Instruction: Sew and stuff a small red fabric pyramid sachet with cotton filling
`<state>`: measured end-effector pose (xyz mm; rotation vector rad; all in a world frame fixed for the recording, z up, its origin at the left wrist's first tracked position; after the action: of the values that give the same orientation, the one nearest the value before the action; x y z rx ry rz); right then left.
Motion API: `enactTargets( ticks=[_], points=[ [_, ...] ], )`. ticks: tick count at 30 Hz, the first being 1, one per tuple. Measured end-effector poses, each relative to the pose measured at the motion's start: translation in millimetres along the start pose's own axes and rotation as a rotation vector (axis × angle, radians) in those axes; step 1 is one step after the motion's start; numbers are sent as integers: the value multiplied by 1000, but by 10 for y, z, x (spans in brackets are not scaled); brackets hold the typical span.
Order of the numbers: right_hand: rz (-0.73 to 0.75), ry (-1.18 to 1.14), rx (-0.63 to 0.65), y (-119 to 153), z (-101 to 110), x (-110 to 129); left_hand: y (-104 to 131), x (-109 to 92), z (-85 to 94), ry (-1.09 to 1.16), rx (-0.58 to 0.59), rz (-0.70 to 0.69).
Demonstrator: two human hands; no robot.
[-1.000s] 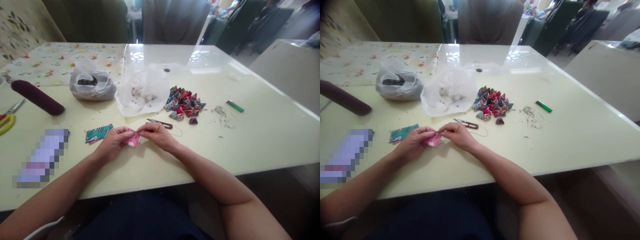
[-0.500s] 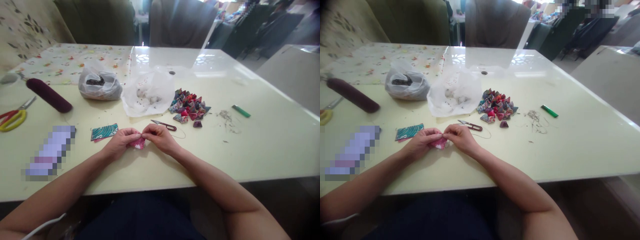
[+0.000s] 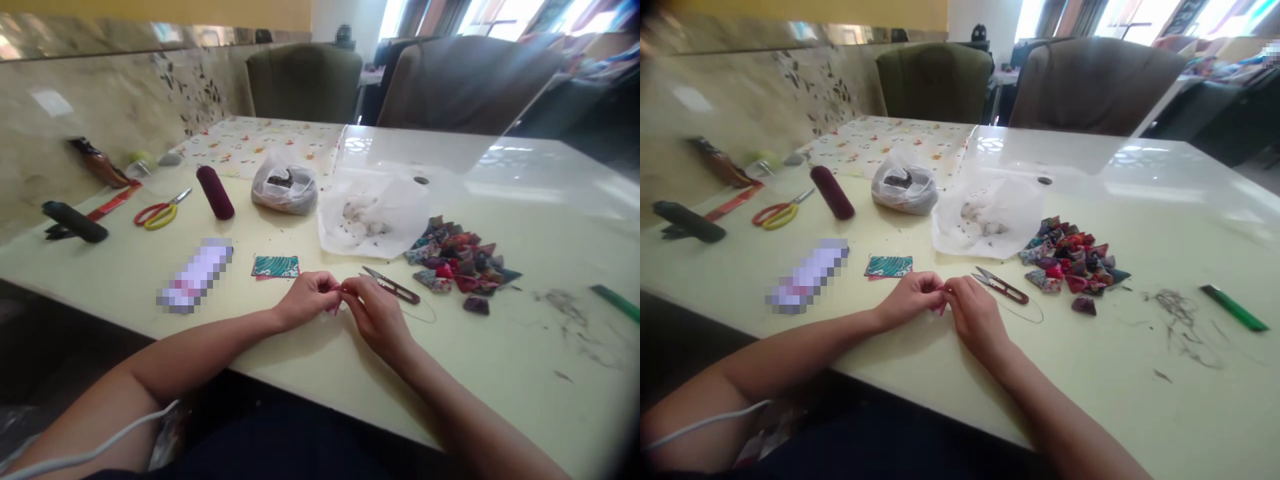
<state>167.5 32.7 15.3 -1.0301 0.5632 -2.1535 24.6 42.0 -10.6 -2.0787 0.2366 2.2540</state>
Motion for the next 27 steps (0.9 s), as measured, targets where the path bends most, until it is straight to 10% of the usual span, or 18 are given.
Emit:
enactTargets(
  ticks=[9,15,21,27],
  points=[
    [317,126,-211,-49,131,359,15,-79,31,-155,-67,-114],
    [-229,-782,-162,-159,403,152,-90,-67,235,37,-159,61],
    [-332,-1034,-676,-200,1275,-540,-251,76,444,204,-331,171],
    [-171,-361,-1296,128,2184,-849,-270,10,540,190,-429,196]
  ],
)
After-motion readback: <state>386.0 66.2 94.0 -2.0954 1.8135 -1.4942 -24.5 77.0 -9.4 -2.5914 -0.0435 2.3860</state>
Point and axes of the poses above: each hand's wrist, its own y-axis away from the middle knuckle, its own z-axis out of the back of the hand, x = y × z, the point moved 5 cm from there along -y, towards the middle knuckle, and after that the axes turned 6 degrees about -x, right-handed, at the moved point
